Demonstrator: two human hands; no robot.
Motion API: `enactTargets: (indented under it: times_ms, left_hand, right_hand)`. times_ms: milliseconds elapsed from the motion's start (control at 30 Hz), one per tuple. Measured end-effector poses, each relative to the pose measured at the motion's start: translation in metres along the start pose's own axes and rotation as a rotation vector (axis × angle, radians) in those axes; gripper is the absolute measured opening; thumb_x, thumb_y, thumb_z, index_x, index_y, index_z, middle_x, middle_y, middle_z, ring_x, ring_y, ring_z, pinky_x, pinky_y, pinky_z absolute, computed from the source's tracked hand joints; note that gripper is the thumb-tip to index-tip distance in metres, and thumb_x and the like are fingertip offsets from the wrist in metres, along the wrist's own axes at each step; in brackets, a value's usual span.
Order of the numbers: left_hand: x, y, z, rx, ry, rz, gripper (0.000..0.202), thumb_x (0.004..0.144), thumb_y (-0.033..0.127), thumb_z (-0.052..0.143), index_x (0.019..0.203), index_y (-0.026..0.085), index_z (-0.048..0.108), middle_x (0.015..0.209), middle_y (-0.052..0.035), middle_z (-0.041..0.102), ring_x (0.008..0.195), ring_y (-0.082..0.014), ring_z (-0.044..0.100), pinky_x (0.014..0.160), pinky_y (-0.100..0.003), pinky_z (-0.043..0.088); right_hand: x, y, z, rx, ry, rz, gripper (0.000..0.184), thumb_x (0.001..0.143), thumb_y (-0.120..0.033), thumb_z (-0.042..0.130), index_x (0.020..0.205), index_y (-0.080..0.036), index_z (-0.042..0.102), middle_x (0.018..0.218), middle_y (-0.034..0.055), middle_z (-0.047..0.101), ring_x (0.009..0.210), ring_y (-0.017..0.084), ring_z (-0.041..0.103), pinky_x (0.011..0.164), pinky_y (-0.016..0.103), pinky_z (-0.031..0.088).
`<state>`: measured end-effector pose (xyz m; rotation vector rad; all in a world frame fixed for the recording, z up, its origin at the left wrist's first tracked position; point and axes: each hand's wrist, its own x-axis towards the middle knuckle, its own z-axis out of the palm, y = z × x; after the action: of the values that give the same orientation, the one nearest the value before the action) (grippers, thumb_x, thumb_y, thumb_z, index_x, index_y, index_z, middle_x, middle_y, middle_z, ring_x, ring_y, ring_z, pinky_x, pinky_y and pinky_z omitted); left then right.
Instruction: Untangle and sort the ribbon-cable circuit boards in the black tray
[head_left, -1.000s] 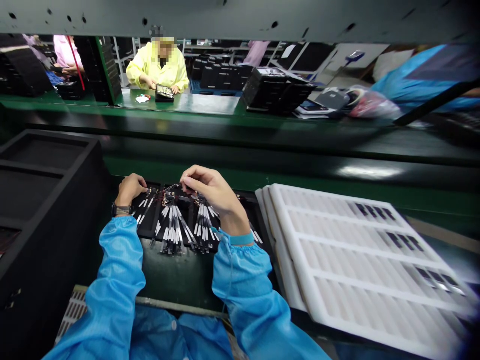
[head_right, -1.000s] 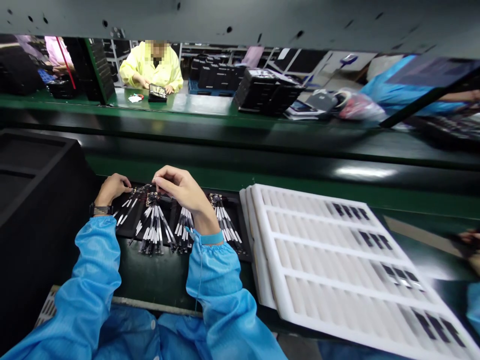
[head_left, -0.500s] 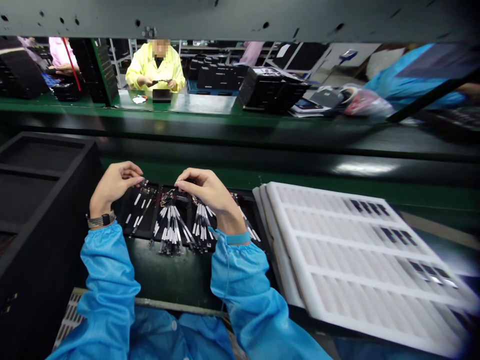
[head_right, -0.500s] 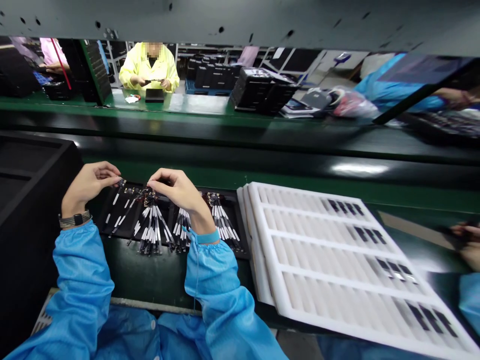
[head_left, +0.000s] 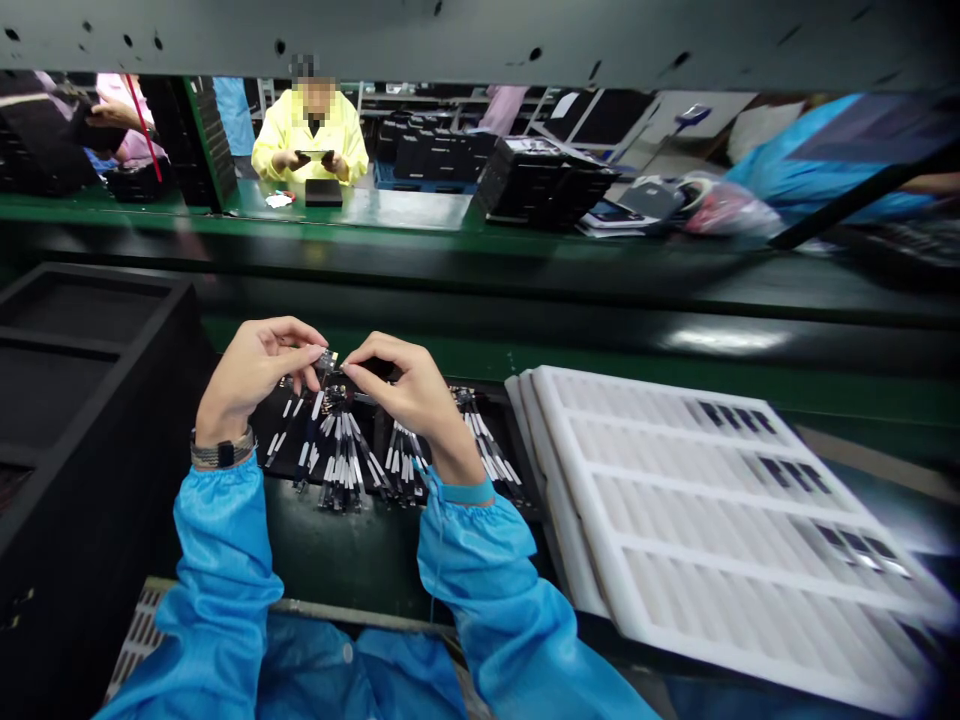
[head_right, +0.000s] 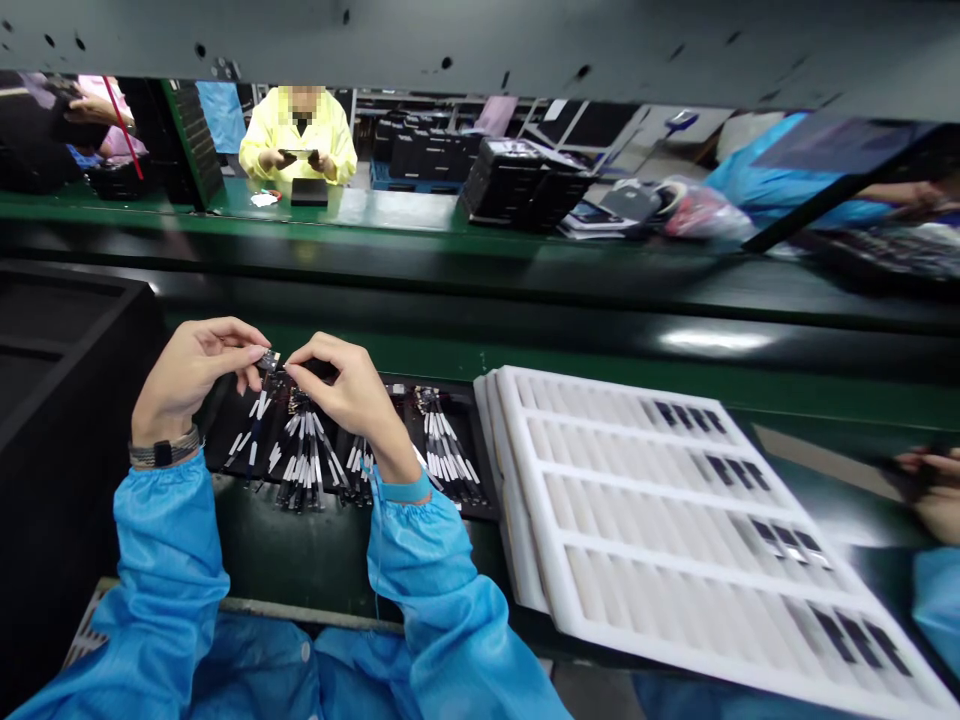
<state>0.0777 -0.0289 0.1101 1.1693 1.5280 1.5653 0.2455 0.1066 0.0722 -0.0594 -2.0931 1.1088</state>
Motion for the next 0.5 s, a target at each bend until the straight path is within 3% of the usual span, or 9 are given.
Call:
enactTargets:
  times_ms: [500]
  left_hand:
    - [0.0021, 0.0016, 0.0095, -0.019, 0.034, -0.086, 0.017, 0.078, 0.025, 0.083, 0.083, 0.013, 0.072, 0.060, -0.0047, 0.073, 0.045, -0.0165, 0.068, 0.043, -0.021, 0.051]
  right_hand:
    - [-0.0010, -0.0029, 0.0027, -0.194, 0.047, -0.129, 0.012, 0.099, -0.014, 0.069, 0.089, -0.018, 0.074, 0.085, 0.0033, 0.068, 0.081, 0.017, 0.065, 0.074, 0.030, 0.049]
